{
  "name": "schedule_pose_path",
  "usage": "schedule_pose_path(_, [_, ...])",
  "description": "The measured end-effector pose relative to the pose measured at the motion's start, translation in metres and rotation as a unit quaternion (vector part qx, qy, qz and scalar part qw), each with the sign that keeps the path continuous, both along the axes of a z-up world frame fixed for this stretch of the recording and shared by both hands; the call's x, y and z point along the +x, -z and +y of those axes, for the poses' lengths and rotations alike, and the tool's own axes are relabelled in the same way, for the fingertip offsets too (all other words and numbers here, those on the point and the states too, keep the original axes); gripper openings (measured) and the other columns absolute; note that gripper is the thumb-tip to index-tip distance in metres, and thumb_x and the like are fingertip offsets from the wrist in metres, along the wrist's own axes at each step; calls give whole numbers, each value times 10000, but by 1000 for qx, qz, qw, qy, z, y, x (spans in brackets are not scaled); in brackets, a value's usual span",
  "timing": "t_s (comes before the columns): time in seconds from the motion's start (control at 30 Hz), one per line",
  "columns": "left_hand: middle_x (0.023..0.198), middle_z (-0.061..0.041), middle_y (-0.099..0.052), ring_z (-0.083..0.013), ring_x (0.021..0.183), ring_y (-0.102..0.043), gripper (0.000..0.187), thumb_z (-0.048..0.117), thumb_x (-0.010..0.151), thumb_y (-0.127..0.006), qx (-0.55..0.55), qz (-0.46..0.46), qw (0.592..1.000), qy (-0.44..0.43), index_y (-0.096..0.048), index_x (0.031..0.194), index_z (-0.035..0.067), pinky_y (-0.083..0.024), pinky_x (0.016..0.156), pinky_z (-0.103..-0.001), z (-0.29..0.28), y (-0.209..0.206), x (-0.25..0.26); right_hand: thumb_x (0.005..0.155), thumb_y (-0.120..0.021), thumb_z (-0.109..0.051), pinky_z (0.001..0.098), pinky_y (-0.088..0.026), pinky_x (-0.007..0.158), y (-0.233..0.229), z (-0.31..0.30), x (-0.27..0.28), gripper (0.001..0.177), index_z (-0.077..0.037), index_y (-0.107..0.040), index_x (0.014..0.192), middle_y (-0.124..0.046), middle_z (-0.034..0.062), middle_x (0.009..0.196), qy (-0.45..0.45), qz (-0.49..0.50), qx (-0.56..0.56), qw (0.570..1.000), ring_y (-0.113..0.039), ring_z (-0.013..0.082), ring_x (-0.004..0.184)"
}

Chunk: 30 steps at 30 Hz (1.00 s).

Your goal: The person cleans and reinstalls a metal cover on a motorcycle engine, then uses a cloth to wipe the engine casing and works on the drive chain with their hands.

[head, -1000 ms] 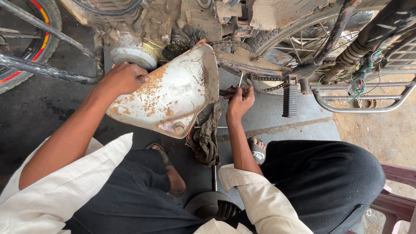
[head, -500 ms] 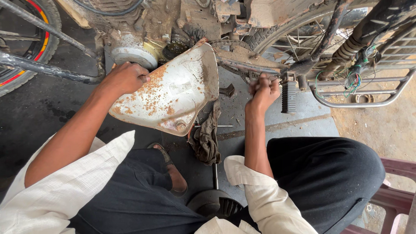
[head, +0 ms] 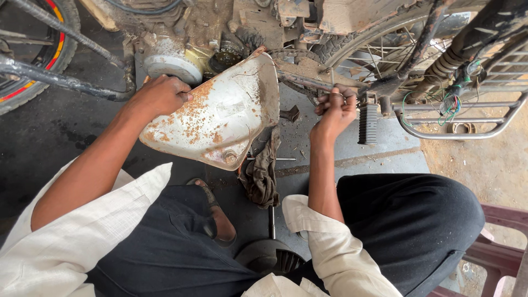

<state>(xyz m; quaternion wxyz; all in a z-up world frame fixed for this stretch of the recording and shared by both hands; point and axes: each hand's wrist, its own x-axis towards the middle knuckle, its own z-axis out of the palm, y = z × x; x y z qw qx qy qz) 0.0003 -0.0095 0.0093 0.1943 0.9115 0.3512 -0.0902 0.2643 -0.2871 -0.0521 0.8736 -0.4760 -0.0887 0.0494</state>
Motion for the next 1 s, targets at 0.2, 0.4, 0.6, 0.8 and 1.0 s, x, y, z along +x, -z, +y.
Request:
schedule_pose_path(0.2, [1218,-159,-722,-375,1157,-661,357,389,975,-640,20,3,1000,13,-754,1240,178,-489,995,-522,1,10,-2,999,-588,-66,242,-523,498,10,31,-51,144,-59,-728,1035,-721,47,738,-63,-165,-178,968,-647,91,581])
schedule_pose_path(0.4, [1243,-183,-720,-390,1188,-653,402,423,962,-657,15,-14,1000,6,-747,1264,175,-482,1040,-514,3,15,-9,973,-761,-249,351,-301,466,47,49,-67,446,50,-563,709,-444,88,547,-12,-270,-382,884,-367,121,523])
schedule_pose_path(0.6, [1305,-192,-682,-342,1173,-676,870,615,771,-785,-61,75,995,19,-554,1462,140,-517,1010,-460,0,-19,-35,955,-750,-251,354,-293,472,58,59,-72,447,19,-525,678,-343,70,539,8,-216,-396,893,-309,131,532])
schedule_pose_path(0.8, [1229,-201,-739,-299,1008,-797,1121,561,617,-870,-232,206,950,-22,-443,1520,53,-634,859,-451,-34,-36,-45,901,-781,-235,352,-302,457,53,60,-78,431,4,-547,630,-418,49,497,-17,-201,-397,895,-339,133,484])
schedule_pose_path(1.0, [1026,-149,-827,-258,889,-800,990,507,701,-860,-249,147,957,3,-454,1477,45,-607,792,-424,-48,-75,-36,897,-790,-220,323,-290,451,39,54,-78,413,-33,-548,619,-444,3,499,-36,-188,-386,902,-354,114,484])
